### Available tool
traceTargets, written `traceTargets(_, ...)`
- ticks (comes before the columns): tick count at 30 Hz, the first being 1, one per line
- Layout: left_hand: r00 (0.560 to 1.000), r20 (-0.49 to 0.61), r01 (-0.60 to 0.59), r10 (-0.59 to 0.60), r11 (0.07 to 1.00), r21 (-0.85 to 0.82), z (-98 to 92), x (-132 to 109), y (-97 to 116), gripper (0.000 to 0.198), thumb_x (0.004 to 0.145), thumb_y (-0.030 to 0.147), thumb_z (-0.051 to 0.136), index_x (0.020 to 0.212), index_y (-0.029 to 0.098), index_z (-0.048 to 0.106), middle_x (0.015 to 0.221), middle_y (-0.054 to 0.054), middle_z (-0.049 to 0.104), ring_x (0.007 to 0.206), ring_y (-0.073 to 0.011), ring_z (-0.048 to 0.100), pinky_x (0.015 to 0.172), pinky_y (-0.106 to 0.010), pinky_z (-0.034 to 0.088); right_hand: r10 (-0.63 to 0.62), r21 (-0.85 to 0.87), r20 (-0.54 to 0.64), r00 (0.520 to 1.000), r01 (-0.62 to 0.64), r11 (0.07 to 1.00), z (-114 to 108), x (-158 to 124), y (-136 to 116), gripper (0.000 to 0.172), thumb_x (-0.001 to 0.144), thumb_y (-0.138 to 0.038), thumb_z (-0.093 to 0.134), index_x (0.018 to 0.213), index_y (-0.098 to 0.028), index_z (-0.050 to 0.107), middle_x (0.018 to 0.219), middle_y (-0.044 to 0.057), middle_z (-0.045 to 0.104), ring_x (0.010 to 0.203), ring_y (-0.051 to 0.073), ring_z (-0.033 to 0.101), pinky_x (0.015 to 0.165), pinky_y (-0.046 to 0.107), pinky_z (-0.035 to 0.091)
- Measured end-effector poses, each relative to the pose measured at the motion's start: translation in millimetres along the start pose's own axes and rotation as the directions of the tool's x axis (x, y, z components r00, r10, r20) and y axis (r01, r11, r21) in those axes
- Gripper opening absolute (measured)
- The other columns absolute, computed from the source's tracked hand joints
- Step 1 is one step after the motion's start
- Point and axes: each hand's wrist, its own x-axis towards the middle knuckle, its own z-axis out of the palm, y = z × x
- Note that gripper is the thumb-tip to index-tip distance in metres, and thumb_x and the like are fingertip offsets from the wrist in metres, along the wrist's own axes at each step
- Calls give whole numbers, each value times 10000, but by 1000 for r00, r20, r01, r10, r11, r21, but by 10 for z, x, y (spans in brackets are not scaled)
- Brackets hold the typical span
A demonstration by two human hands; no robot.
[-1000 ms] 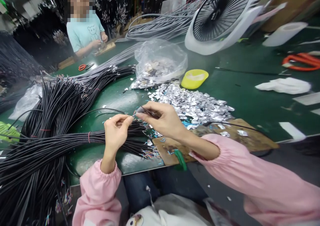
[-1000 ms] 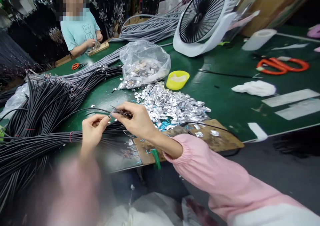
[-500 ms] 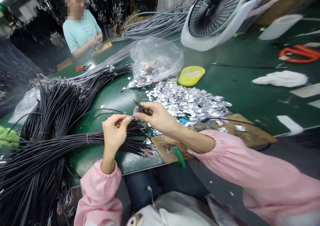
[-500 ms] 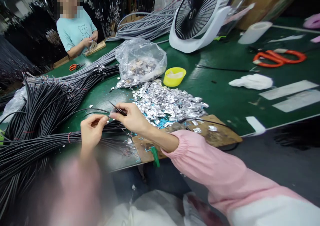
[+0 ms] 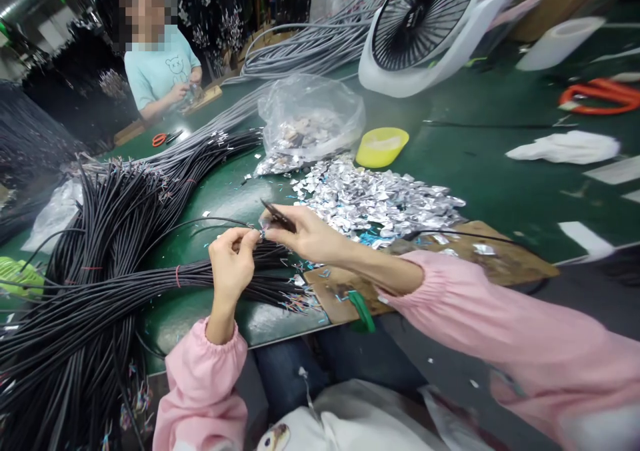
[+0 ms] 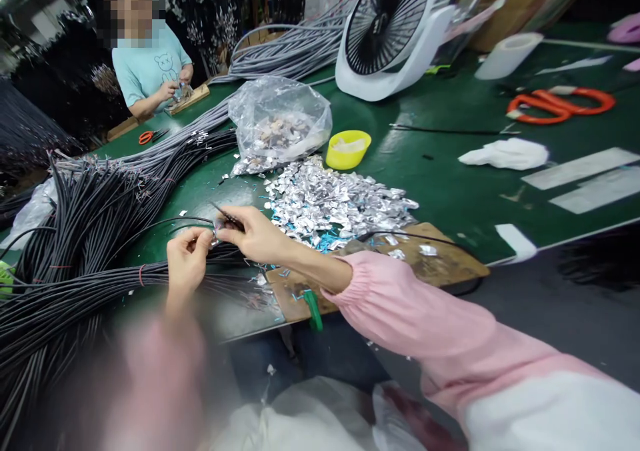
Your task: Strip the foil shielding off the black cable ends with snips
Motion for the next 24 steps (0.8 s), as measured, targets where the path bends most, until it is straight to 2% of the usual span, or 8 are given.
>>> traceTargets(2, 992, 104, 73, -68, 996, -41, -31, 22, 2, 341, 738, 428, 566, 546, 147, 576, 467, 30, 453, 441, -73, 386, 458, -204, 305, -177, -300, -40, 983, 157, 941, 15, -12, -2, 47, 696, -135, 426, 694, -177, 446, 658, 13, 451, 581, 132, 390, 529, 266, 276)
traceTargets(4, 976, 187, 126, -109, 989, -79, -60, 41, 9, 412, 722, 505, 572, 519, 147, 548, 432, 47, 377, 409, -59, 314, 428, -205, 258, -292, -514, -78, 953, 212, 831, 18, -23, 9, 183, 640, -44, 382, 730, -170, 478, 697, 34, 481, 593, 146, 411, 522, 273, 259)
traceTargets(7, 967, 219, 159, -131, 981, -115, -89, 54, 23, 482, 684, 590, 591, 511, 145, 525, 430, 57, 333, 400, -46, 254, 407, -204, 205, -353, -611, -136, 926, 202, 765, -51, -16, 44, 258, 618, -8, 365, 767, -165, 506, 723, 49, 511, 607, 159, 446, 517, 274, 279)
traceTargets(11, 959, 232, 200, -161, 967, -156, -105, 47, 44, 540, 641, 657, 601, 504, 145, 502, 431, 58, 321, 399, -40, 227, 395, -203, 174, -292, -475, -487, 823, 31, 879, -227, 20, 79, 51, 767, -148, 482, 730, -181, 498, 674, 26, 515, 598, 150, 469, 553, 274, 369)
traceTargets(12, 959, 229, 207, -168, 965, -161, -106, 46, 48, 545, 635, 663, 603, 504, 145, 499, 432, 58, 321, 399, -39, 224, 394, -204, 171, -251, -412, -507, 824, 23, 911, -246, 22, 80, 58, 780, -196, 516, 725, -182, 506, 662, 19, 520, 584, 143, 471, 556, 276, 386)
traceTargets(17, 964, 209, 198, -166, 969, -145, -100, 50, 44, 535, 652, 655, 591, 520, 143, 512, 440, 56, 332, 400, -40, 221, 395, -207, 170, -49, 26, -239, 970, 57, 998, -104, -22, 50, 212, 746, -361, 632, 803, -165, 576, 763, 45, 643, 660, 157, 609, 606, 285, 496)
traceTargets(20, 967, 204, 178, -155, 979, -99, -87, 44, 29, 508, 676, 624, 584, 526, 142, 530, 441, 54, 339, 405, -45, 241, 403, -206, 187, 29, 213, -191, 981, 12, 977, -2, -44, 25, 269, 675, -344, 697, 840, -162, 587, 770, 50, 680, 727, 181, 659, 648, 289, 535)
traceTargets(24, 973, 192, 143, -127, 987, -69, -76, 27, 15, 439, 713, 545, 585, 548, 139, 562, 453, 51, 355, 419, -50, 265, 420, -202, 222, -24, 96, -306, 952, 56, 994, -12, -40, 2, 114, 678, -229, 661, 746, -166, 594, 694, 25, 673, 653, 159, 651, 616, 269, 521)
